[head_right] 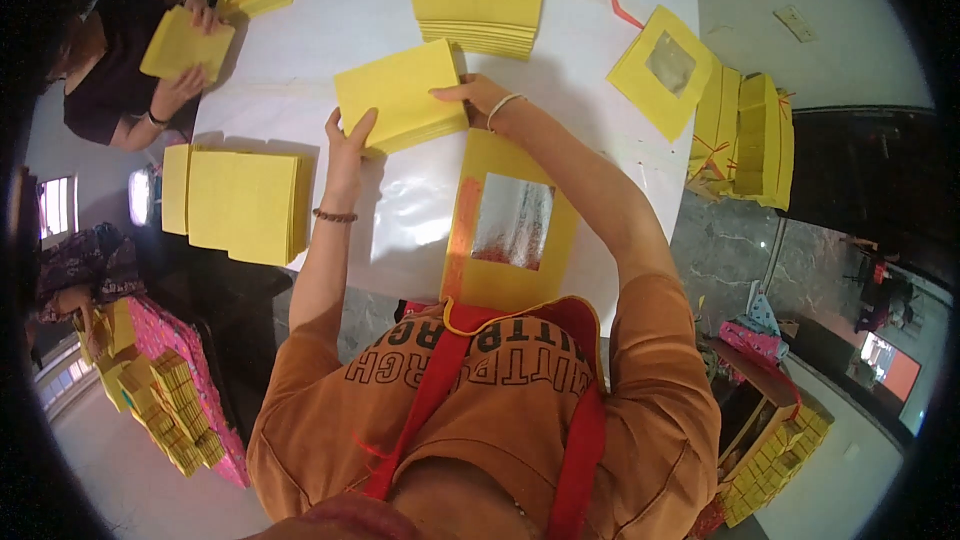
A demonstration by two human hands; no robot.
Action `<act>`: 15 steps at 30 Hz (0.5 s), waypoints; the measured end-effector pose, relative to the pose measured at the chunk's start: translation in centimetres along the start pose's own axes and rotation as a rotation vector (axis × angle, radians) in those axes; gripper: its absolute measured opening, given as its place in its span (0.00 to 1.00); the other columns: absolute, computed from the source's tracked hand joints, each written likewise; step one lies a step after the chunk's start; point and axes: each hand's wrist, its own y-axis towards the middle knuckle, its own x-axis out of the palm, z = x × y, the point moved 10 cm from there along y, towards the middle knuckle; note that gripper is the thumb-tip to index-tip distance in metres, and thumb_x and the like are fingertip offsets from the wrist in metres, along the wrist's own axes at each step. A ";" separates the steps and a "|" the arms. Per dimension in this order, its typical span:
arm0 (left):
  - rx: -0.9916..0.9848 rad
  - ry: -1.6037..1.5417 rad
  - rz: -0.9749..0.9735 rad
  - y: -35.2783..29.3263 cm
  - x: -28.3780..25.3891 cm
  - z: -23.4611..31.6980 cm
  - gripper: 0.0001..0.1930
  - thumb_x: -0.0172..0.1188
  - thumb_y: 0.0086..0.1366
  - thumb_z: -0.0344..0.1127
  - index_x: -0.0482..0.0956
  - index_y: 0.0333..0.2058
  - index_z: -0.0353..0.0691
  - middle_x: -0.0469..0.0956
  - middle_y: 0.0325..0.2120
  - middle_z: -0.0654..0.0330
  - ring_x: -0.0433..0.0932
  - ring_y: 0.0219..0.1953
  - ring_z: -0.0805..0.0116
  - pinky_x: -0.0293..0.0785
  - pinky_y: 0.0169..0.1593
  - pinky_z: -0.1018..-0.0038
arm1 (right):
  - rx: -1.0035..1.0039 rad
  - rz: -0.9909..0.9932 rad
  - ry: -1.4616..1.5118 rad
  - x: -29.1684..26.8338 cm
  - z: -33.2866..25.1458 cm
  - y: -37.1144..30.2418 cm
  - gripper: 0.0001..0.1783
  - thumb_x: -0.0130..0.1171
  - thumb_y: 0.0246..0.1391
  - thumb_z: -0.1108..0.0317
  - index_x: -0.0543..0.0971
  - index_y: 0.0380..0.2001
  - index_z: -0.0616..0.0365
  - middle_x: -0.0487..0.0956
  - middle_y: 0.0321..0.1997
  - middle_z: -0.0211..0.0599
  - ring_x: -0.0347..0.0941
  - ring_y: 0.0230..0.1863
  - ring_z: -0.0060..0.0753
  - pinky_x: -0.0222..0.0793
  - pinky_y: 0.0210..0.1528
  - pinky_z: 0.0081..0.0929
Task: Folding and stacking sheets of yellow paper with silver foil centers, commonly known as joss paper.
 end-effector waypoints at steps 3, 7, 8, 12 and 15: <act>-0.097 -0.112 -0.027 -1.3 -0.1 0.8 0.48 0.62 0.54 0.42 0.35 0.60 0.31 0.57 0.55 0.45 0.61 0.55 0.59 0.59 0.55 0.68 | 0.005 0.043 -0.086 0.9 -0.6 -1.3 0.31 0.62 0.46 0.64 0.64 0.53 0.59 0.72 0.49 0.36 0.70 0.49 0.28 0.67 0.51 0.26; -0.050 -0.215 -0.124 -1.5 2.4 2.2 0.45 0.62 0.55 0.38 0.38 0.60 0.33 0.59 0.54 0.49 0.64 0.53 0.61 0.63 0.54 0.68 | -0.154 0.116 -0.089 -0.6 -3.0 -3.1 0.31 0.62 0.46 0.65 0.64 0.54 0.58 0.72 0.49 0.35 0.70 0.50 0.28 0.66 0.52 0.25; -0.028 -0.261 -0.170 -1.5 3.3 2.7 0.44 0.61 0.55 0.36 0.39 0.60 0.34 0.60 0.53 0.51 0.65 0.53 0.61 0.65 0.53 0.68 | -0.135 0.105 -0.139 -1.6 -2.6 -2.8 0.33 0.63 0.45 0.63 0.63 0.54 0.58 0.72 0.49 0.36 0.70 0.50 0.28 0.66 0.52 0.26; -0.138 -0.170 -0.156 -0.8 3.8 0.5 0.39 0.61 0.55 0.34 0.46 0.58 0.32 0.63 0.51 0.52 0.68 0.51 0.63 0.68 0.51 0.69 | 0.092 0.002 -0.336 -1.9 -1.6 -4.3 0.36 0.62 0.45 0.53 0.63 0.54 0.59 0.72 0.49 0.39 0.71 0.49 0.31 0.68 0.50 0.29; -0.219 -0.173 -0.347 0.7 6.5 0.3 0.32 0.61 0.55 0.34 0.57 0.54 0.29 0.69 0.46 0.53 0.71 0.48 0.64 0.69 0.49 0.72 | 0.181 0.031 -0.368 -3.6 -1.3 -4.7 0.39 0.61 0.42 0.47 0.63 0.54 0.59 0.72 0.49 0.40 0.72 0.46 0.32 0.70 0.47 0.30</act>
